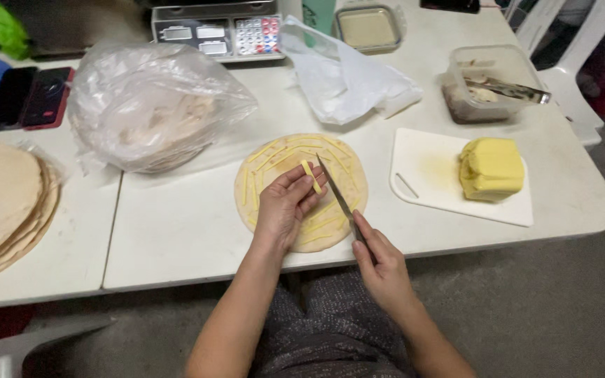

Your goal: The person sits at a table and cuts thin strips from a block of cheese with a knife, then places the strips one at a time onto a round flatbread, arranging them in a pattern across its surface. A stack of flatbreads and a cutting board with the cheese block sit on the table.

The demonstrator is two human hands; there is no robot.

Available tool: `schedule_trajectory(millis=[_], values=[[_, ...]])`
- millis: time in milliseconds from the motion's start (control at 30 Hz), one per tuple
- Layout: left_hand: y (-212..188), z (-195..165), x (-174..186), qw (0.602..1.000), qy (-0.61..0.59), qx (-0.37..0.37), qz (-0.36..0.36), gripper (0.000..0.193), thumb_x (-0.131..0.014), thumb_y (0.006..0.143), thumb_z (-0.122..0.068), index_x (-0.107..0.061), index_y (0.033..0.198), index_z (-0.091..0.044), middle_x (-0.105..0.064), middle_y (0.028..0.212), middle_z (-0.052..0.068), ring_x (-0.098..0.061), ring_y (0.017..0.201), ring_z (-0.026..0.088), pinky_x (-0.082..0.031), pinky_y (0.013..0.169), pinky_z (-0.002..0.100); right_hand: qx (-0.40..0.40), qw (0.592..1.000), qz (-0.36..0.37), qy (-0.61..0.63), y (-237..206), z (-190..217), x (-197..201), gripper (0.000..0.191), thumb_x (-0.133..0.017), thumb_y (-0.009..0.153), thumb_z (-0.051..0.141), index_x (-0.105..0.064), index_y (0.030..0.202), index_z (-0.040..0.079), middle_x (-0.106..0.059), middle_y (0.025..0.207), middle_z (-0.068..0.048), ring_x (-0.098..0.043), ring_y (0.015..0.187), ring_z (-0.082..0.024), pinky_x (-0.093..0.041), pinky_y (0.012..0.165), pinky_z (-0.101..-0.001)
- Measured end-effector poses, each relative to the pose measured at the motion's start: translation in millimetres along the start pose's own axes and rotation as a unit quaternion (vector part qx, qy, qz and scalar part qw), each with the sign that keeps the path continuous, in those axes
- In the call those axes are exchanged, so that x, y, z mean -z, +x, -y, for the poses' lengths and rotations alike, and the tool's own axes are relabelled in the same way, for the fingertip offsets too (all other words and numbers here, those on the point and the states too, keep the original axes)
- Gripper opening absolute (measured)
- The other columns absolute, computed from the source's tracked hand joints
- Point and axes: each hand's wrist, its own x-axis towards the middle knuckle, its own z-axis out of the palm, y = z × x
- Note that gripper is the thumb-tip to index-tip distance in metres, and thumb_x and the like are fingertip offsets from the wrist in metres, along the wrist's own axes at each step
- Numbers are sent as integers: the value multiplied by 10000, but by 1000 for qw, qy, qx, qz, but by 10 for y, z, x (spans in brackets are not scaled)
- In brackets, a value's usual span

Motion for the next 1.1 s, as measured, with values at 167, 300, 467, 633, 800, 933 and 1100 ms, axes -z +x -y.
schedule_trajectory(millis=[167, 300, 467, 633, 800, 933, 1100], values=[[-55, 22, 71, 1000, -19, -13, -7, 360, -602, 963, 2, -559, 1314, 69, -688, 1234, 216, -710, 1115, 289, -619, 947, 387, 0, 997, 22, -70, 49, 187, -125, 506, -619, 980, 64, -535, 1479, 78, -639, 891, -131, -641, 737, -215, -536, 707, -322], [-78, 38, 36, 999, -30, -12, -9, 374, -600, 963, 1, -563, 1329, 64, -678, 1242, 220, -703, 1118, 295, -624, 958, 394, 20, 995, 10, -96, 47, 237, -180, 514, -624, 972, 54, -531, 1477, 80, -616, 849, -112, -627, 681, -218, -521, 641, -344], [-96, 46, 18, 999, -46, -16, -2, 371, -600, 961, 12, -560, 1325, 69, -673, 1245, 230, -700, 1125, 300, -619, 969, 399, 29, 993, 7, -115, 53, 239, -181, 534, -636, 959, 30, -533, 1479, 94, -613, 840, -113, -626, 663, -214, -523, 623, -346], [-100, 54, 20, 999, -43, -20, 4, 366, -604, 965, 6, -565, 1323, 69, -669, 1244, 226, -698, 1128, 299, -618, 978, 397, 39, 993, 3, -114, 61, 236, -193, 549, -636, 952, 6, -532, 1482, 102, -612, 844, -114, -637, 673, -217, -535, 633, -350], [-103, 67, 23, 999, -39, -15, 6, 356, -601, 966, -11, -562, 1312, 61, -668, 1243, 218, -701, 1130, 299, -621, 968, 397, 58, 988, -11, -144, 64, 186, -209, 547, -645, 941, 1, -553, 1470, 108, -608, 852, -115, -649, 677, -237, -537, 621, -374], [-100, 75, 43, 999, -44, -15, 13, 357, -587, 973, -18, -551, 1318, 66, -682, 1250, 203, -702, 1139, 292, -617, 968, 388, 75, 970, -16, -231, 52, 96, -234, 556, -667, 918, 20, -579, 1454, 137, -612, 837, -104, -638, 653, -239, -528, 589, -381], [-67, 54, 161, 999, -33, -1, -13, 310, -587, 981, -14, -570, 1280, 64, -693, 1189, 185, -712, 1098, 276, -624, 952, 374, 63, 996, 8, -61, -25, -57, -213, 542, -599, 1025, 68, -493, 1553, 123, -632, 920, -53, -602, 704, -128, -525, 622, -293]])
